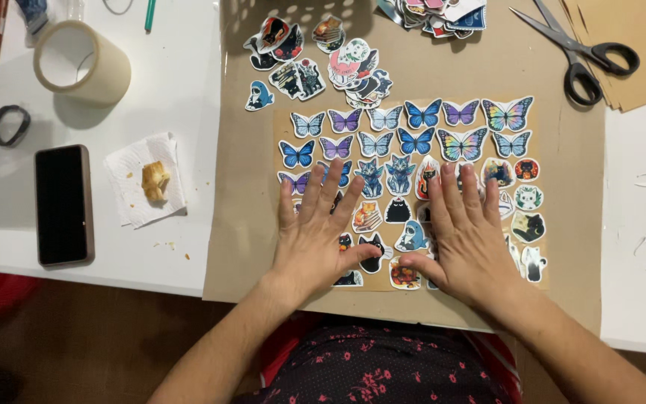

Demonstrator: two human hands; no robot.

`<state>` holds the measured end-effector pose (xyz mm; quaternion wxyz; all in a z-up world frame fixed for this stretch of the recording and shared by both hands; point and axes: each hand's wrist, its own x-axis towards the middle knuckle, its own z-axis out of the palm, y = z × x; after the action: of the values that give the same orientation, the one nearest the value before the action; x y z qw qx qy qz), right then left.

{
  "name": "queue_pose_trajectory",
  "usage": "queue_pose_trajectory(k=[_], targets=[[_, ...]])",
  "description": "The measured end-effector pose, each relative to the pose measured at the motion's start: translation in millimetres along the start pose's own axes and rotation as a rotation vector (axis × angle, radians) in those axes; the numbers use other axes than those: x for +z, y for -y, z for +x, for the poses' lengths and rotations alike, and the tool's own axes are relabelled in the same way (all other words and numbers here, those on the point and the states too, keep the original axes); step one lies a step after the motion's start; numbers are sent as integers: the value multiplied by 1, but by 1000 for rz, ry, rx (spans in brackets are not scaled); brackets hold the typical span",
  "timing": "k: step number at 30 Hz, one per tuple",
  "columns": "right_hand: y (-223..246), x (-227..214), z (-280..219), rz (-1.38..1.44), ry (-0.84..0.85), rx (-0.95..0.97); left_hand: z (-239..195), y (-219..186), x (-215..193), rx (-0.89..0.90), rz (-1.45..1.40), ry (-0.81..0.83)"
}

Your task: The person arranges various stickers, including butterflies and cats, on a sheet of brown paper. They use scissors to cut a piece of tape and apply it to the paper, then continue to place and adjust the stickers by hand.

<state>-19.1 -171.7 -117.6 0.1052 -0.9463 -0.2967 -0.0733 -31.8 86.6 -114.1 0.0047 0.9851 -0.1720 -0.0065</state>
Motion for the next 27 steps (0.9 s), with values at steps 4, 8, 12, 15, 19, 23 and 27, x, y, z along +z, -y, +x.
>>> queue_pose_trajectory(k=[4,8,12,15,19,23,27], targets=[[5,-2,1,26,23,-43,-3,-3,-8,5,-44,10],[5,-5,7,4,39,-3,3,0,-11,11,-73,-20],[2,-8,7,30,32,-15,-2,6,-10,36,-157,22],[-1,-17,7,117,42,5,-13,13,-15,102,-429,-162],[0,-57,12,443,47,223,-31,19,-49,119,-880,-653],[-2,-85,21,395,-279,141,-50,33,-66,59,-1241,-926],[-4,-93,48,344,-322,98,-33,50,-82,-31,-1042,-1012]])
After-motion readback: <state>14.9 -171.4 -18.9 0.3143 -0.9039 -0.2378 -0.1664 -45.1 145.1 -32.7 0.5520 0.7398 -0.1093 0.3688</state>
